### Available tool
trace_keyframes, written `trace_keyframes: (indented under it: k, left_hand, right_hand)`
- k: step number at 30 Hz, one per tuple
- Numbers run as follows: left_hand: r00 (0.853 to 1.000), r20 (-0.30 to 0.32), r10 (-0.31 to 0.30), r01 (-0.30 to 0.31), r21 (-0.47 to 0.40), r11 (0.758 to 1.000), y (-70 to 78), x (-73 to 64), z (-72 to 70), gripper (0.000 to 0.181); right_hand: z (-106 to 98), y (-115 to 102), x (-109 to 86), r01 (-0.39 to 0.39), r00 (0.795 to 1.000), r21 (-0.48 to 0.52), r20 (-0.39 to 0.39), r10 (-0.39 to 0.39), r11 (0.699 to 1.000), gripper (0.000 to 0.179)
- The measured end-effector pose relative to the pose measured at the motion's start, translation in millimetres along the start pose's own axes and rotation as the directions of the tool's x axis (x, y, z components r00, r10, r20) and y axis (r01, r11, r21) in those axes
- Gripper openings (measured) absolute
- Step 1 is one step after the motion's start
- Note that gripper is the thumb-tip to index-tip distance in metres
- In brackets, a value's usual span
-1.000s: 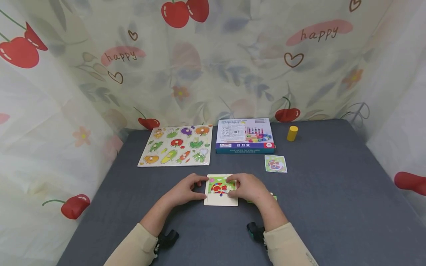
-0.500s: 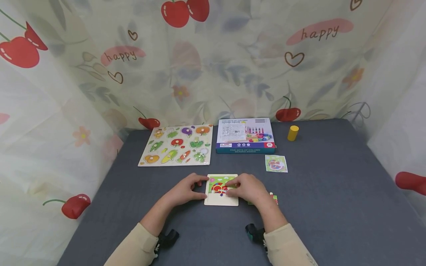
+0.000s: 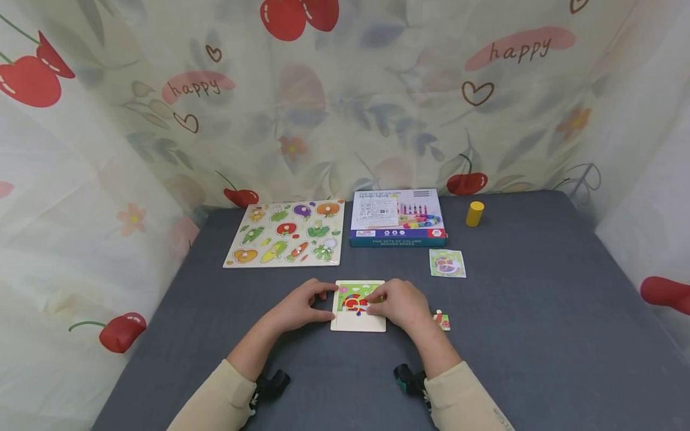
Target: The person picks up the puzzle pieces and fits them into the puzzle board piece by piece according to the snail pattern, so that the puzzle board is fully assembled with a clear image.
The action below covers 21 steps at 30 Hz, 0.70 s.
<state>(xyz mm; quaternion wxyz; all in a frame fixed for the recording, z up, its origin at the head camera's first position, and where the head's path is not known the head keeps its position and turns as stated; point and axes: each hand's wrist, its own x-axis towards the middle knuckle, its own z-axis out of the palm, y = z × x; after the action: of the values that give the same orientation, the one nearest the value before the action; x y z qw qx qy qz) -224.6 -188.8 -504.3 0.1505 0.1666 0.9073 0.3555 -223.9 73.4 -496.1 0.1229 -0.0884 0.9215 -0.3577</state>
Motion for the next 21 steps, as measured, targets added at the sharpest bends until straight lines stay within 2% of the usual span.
trace_keyframes:
  k: [9, 14, 21]
  left_hand:
    - [1.0, -0.006, -0.006, 0.006, 0.001, 1.0, 0.3, 1.1, 1.1, 0.057]
    - [1.0, -0.002, -0.011, 0.011, -0.004, 1.0, 0.8, 0.2, 2.3, 0.057]
    - [1.0, 0.0, -0.021, 0.021, 0.003, 1.0, -0.3, 0.3, 0.7, 0.06]
  right_hand:
    - [1, 0, -0.2, -0.017, 1.0, 0.004, -0.008, 0.017, 1.0, 0.012]
    - [-1, 2, -3.1, 0.008, 1.0, 0.027, -0.02, -0.007, 1.0, 0.013]
    - [-15, -8, -8.2, 0.072, 0.996, 0.014, -0.048, -0.071, 0.997, 0.02]
